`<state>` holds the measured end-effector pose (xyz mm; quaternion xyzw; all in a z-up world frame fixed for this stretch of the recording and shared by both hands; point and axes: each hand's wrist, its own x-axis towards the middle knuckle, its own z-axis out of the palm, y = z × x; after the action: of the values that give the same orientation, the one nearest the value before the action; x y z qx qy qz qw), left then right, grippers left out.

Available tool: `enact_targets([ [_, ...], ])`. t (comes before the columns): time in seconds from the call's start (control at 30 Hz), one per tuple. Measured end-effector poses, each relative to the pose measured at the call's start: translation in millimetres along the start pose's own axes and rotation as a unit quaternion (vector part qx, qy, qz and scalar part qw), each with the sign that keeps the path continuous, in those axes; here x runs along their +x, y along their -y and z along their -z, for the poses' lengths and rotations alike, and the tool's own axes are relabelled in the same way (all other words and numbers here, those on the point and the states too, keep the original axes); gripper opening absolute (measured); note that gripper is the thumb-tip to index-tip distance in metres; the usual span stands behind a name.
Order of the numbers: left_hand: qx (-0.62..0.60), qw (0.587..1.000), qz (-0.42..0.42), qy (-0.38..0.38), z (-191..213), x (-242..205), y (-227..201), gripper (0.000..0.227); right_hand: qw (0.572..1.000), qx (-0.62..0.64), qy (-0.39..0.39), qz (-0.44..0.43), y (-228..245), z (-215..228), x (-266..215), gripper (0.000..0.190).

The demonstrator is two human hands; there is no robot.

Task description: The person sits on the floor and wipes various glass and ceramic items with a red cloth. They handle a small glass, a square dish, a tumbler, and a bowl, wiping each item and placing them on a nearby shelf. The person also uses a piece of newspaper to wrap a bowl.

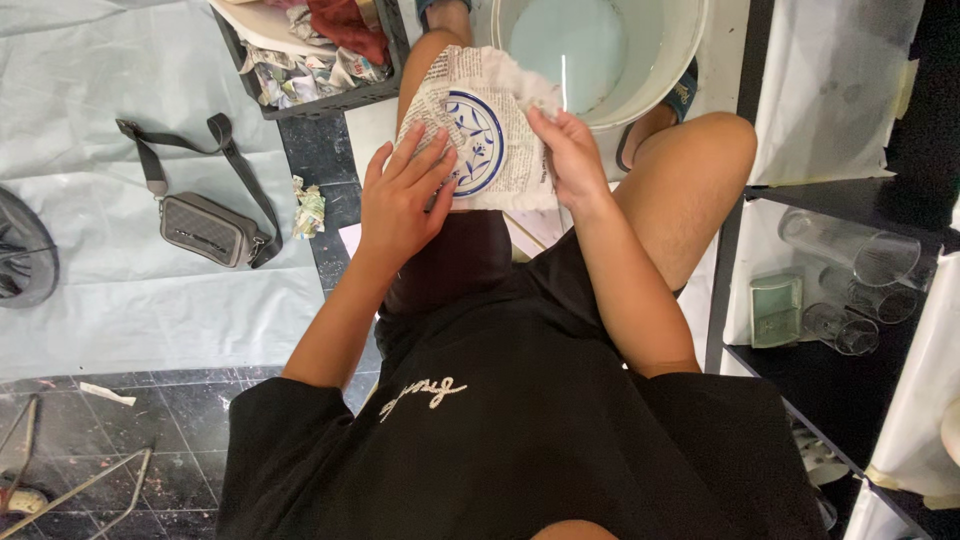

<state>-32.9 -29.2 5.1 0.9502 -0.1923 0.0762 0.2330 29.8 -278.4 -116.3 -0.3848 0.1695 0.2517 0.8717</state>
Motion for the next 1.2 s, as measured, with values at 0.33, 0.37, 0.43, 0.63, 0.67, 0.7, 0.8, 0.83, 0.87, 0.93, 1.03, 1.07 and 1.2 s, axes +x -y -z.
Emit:
enact_targets([
  [0.33, 0.002, 1.0, -0.003, 0.023, 0, -2, -2, 0.029, 0.793, -0.518, 0.086, 0.309, 14, -74, -57, 0.035],
  [0.37, 0.007, 1.0, -0.003, 0.029, 0, 0, -3, 0.027, 0.758, -0.562, 0.093, 0.317, 11, -82, -58, 0.037],
  [0.43, 0.008, 0.999, -0.002, 0.039, 3, 2, -2, 0.03, 0.709, -0.614, 0.112, 0.328, 10, -90, -60, 0.045],
  [0.63, -0.214, 0.971, 0.102, -0.02, 23, 34, 25, 0.033, 0.683, -0.643, 0.14, 0.317, 8, -94, -64, 0.063],
  [0.67, -0.266, 0.954, 0.135, -0.037, 24, 43, 33, 0.04, 0.678, -0.65, 0.138, 0.315, 7, -95, -65, 0.063],
  [0.7, -0.278, 0.955, 0.104, -0.028, 19, 55, 38, 0.048, 0.671, -0.657, 0.138, 0.314, 6, -95, -64, 0.063],
  [0.8, -0.309, 0.949, 0.056, 0.008, -1, 82, 52, 0.061, 0.661, -0.67, 0.13, 0.312, 5, -95, -63, 0.062],
  [0.83, -0.318, 0.945, 0.072, 0.024, -7, 85, 55, 0.056, 0.66, -0.669, 0.129, 0.315, 5, -94, -63, 0.062],
  [0.87, -0.327, 0.94, 0.088, 0.039, -12, 86, 58, 0.05, 0.66, -0.669, 0.128, 0.319, 5, -94, -63, 0.062],
  [0.93, -0.311, 0.946, 0.087, 0.016, -21, 86, 57, 0.033, 0.659, -0.664, 0.13, 0.329, 6, -91, -62, 0.062],
  [1.03, -0.212, 0.977, -0.015, -0.021, -17, 77, 55, 0.033, 0.662, -0.658, 0.135, 0.334, 6, -89, -62, 0.062],
  [1.07, -0.166, 0.983, -0.067, -0.032, -13, 73, 53, 0.039, 0.662, -0.659, 0.135, 0.33, 6, -89, -62, 0.061],
  [1.2, -0.107, 0.988, -0.109, -0.01, 3, 60, 35, 0.041, 0.67, -0.651, 0.147, 0.327, 9, -85, -64, 0.059],
])
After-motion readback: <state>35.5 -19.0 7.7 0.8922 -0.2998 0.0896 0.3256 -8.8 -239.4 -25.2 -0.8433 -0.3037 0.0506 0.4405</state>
